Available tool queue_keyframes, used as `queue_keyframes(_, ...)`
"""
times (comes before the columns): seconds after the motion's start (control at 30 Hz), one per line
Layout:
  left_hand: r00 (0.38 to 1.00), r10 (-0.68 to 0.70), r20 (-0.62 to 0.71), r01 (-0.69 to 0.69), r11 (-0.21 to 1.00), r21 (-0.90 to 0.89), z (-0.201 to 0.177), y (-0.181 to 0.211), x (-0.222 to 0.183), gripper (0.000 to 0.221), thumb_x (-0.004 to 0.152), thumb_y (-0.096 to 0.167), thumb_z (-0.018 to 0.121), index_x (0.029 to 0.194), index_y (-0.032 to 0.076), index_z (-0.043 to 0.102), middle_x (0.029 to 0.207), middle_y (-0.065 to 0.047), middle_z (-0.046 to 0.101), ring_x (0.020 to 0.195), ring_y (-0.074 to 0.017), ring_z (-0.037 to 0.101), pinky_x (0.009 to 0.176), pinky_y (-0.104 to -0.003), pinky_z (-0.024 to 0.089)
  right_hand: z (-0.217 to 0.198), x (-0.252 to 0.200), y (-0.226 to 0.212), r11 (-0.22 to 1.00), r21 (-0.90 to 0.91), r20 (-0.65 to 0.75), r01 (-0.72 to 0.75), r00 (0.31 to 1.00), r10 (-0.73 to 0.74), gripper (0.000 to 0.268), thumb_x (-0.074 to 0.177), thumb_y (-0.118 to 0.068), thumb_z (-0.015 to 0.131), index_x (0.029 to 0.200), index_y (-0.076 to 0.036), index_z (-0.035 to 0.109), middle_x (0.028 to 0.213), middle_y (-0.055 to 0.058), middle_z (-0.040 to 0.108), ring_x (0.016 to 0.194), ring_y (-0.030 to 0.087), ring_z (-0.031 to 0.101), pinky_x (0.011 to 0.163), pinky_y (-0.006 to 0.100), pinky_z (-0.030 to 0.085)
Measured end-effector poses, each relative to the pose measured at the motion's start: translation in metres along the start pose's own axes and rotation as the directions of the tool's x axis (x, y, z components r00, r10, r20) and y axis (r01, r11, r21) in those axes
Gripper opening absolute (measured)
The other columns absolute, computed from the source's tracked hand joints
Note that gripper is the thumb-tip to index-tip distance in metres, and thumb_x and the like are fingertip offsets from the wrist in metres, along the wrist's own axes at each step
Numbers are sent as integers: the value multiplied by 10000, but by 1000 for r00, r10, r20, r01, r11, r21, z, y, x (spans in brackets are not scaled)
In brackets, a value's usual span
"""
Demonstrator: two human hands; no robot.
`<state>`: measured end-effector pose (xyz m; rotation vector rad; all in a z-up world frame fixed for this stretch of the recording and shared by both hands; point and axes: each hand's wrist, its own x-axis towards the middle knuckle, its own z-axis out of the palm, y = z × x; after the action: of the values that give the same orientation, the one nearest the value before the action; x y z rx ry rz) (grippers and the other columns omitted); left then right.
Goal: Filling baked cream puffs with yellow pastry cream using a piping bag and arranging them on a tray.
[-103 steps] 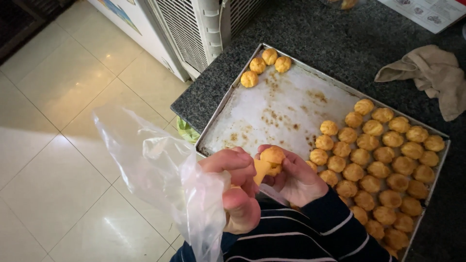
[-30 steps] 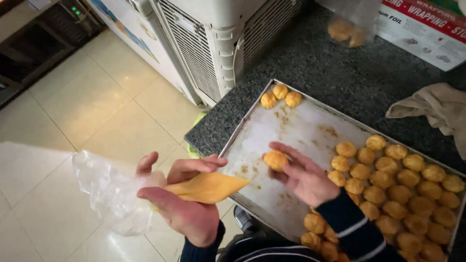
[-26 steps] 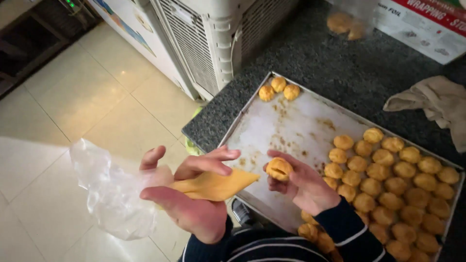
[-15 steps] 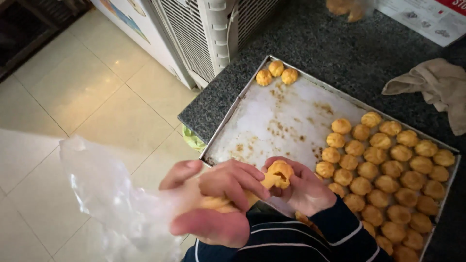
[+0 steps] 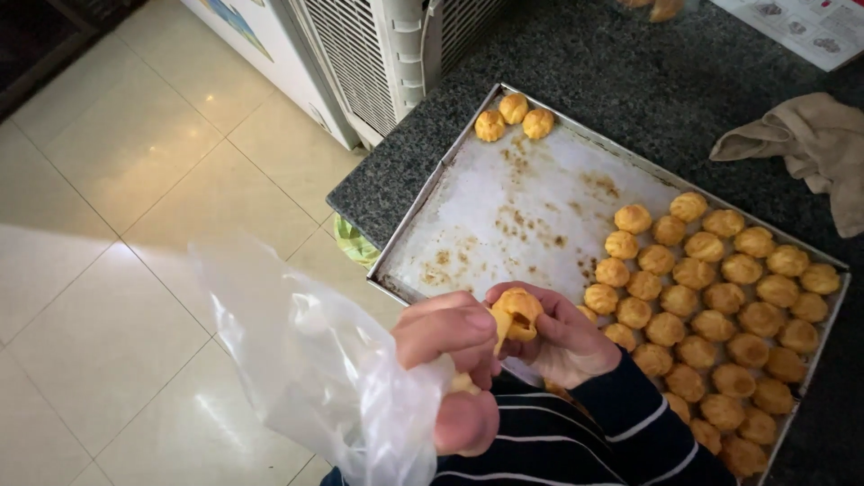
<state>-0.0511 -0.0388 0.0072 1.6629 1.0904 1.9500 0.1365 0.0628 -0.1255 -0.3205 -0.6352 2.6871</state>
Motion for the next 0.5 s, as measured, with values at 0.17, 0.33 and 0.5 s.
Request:
queue_keyframes(0.17,947,91,-309,-90,996,17,22,-12,-1,592,1299,689,452,1301,111,584,624,45,426,515,-115,492,567,-285,442,1,1,0,1000,11,40,10,999,-11,696,1079,-297,864,1552,97,539,1254,197,758,1128,301,787,1010,410,647)
queue_keyframes(0.33,976,59,-211,-61,998,-5,12,-8,-4,560,1305,675,447,1382,135,575,689,26,458,558,-123,500,575,-285,447,5,1,-1,1000,19,37,17,999,-18,718,1056,-284,902,1551,98,549,1239,180,749,1137,305,776,1026,425,631)
queue_keyframes(0.5,967,75,-243,-79,997,-3,15,-11,-3,538,1307,665,449,1377,148,580,686,50,443,557,-105,486,577,-268,436,7,0,0,999,5,22,36,999,-36,708,1066,-289,879,1555,97,543,1244,183,733,1131,312,769,1015,433,624)
